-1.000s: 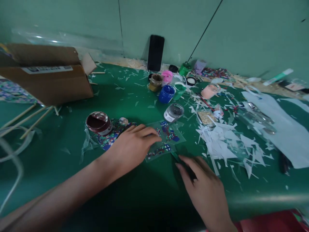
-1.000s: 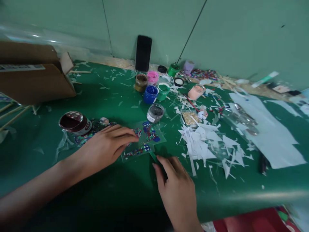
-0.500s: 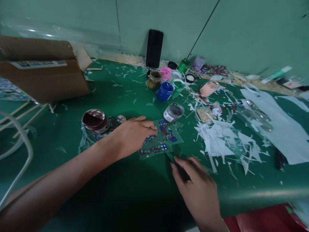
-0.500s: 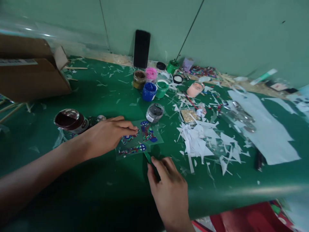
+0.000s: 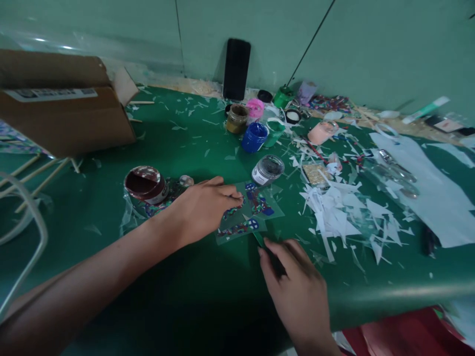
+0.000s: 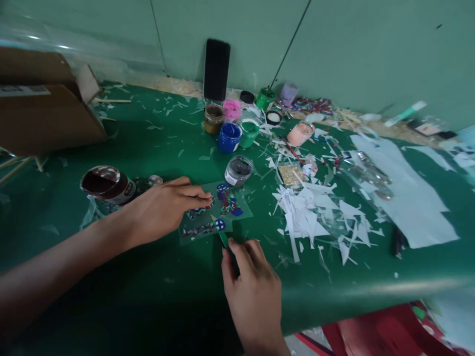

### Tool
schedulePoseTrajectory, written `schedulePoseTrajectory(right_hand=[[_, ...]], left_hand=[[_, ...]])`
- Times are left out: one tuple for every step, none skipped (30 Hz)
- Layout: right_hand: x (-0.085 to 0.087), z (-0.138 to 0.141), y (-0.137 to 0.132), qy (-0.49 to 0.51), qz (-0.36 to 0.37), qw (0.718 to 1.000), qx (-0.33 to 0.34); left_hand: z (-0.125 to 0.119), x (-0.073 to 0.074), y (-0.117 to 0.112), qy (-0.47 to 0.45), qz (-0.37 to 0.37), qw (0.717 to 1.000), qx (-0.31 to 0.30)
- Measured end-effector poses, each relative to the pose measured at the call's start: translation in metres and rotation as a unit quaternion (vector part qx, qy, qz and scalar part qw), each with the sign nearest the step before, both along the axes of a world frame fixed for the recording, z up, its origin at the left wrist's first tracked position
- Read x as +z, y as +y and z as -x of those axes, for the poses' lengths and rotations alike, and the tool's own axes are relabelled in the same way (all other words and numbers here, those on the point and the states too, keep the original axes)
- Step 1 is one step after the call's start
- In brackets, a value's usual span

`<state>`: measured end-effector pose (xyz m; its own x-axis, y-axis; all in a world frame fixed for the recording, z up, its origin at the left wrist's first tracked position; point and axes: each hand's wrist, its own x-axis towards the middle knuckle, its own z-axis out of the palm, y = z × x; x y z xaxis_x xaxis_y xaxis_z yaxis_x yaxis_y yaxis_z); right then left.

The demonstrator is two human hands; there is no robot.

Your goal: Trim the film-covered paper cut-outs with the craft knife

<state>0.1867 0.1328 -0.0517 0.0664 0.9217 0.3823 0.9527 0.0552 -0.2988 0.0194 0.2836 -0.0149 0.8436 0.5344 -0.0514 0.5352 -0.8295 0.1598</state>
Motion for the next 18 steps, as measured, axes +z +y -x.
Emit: schedulePoseTrajectory(right_hand=[[0.000, 0.001, 0.001, 0.000, 0.003, 1.000, -0.001], [0.000, 0.002, 0.001, 0.000, 0.008, 1.000, -0.001], [0.001, 0.003, 0.001, -0.001, 0.011, 1.000, -0.002], [0.001, 0.004, 0.001, -0.001, 0.014, 1.000, -0.003], [0.001, 0.005, 0.001, -0.001, 0.014, 1.000, -0.003], [0.002, 0.006, 0.000, -0.002, 0.013, 1.000, -0.003], [0.002, 0.007, 0.000, -0.003, 0.013, 1.000, -0.003], [0.002, 0.007, -0.001, -0.003, 0.012, 1.000, -0.002], [0.002, 0.008, -0.001, -0.004, 0.011, 1.000, 0.000], [0.002, 0.010, -0.002, -0.004, 0.010, 1.000, 0.001], [0.002, 0.011, -0.002, -0.004, 0.011, 1.000, 0.001], [0.002, 0.012, -0.002, -0.003, 0.010, 1.000, 0.000], [0.002, 0.013, -0.002, -0.002, 0.011, 1.000, 0.000], [0.003, 0.015, -0.002, 0.000, 0.011, 1.000, -0.001], [0.003, 0.016, -0.002, 0.003, 0.013, 1.000, 0.000], [0.003, 0.017, -0.002, 0.006, 0.013, 1.000, 0.001], [0.003, 0.018, -0.002, 0.007, 0.013, 1.000, 0.003], [0.003, 0.019, -0.002, 0.007, 0.012, 1.000, 0.004]], left_hand=[[0.000, 0.000, 0.000, -0.006, 0.003, 1.000, 0.001], [0.001, 0.000, 0.000, -0.010, 0.006, 1.000, 0.003], [0.001, 0.000, 0.000, -0.012, 0.009, 1.000, 0.005], [0.001, 0.000, 0.000, -0.011, 0.013, 1.000, 0.006], [0.001, 0.001, 0.000, -0.009, 0.019, 1.000, 0.006], [0.001, 0.002, 0.001, -0.006, 0.027, 1.000, 0.008], [0.000, 0.003, 0.001, -0.002, 0.034, 0.999, 0.011], [0.000, 0.004, 0.001, 0.001, 0.041, 0.999, 0.014], [0.000, 0.004, 0.001, 0.005, 0.045, 0.999, 0.017], [0.000, 0.005, 0.001, 0.009, 0.047, 0.999, 0.018], [0.000, 0.005, 0.001, 0.011, 0.048, 0.999, 0.018], [0.000, 0.006, 0.001, 0.012, 0.046, 0.999, 0.016], [0.000, 0.006, 0.001, 0.012, 0.043, 0.999, 0.014], [0.000, 0.005, 0.001, 0.011, 0.041, 0.999, 0.013], [0.000, 0.005, 0.001, 0.010, 0.040, 0.999, 0.012], [0.000, 0.005, 0.001, 0.007, 0.039, 0.999, 0.012], [0.000, 0.004, 0.001, 0.005, 0.038, 0.999, 0.013], [0.000, 0.004, 0.001, 0.003, 0.037, 0.999, 0.013]])
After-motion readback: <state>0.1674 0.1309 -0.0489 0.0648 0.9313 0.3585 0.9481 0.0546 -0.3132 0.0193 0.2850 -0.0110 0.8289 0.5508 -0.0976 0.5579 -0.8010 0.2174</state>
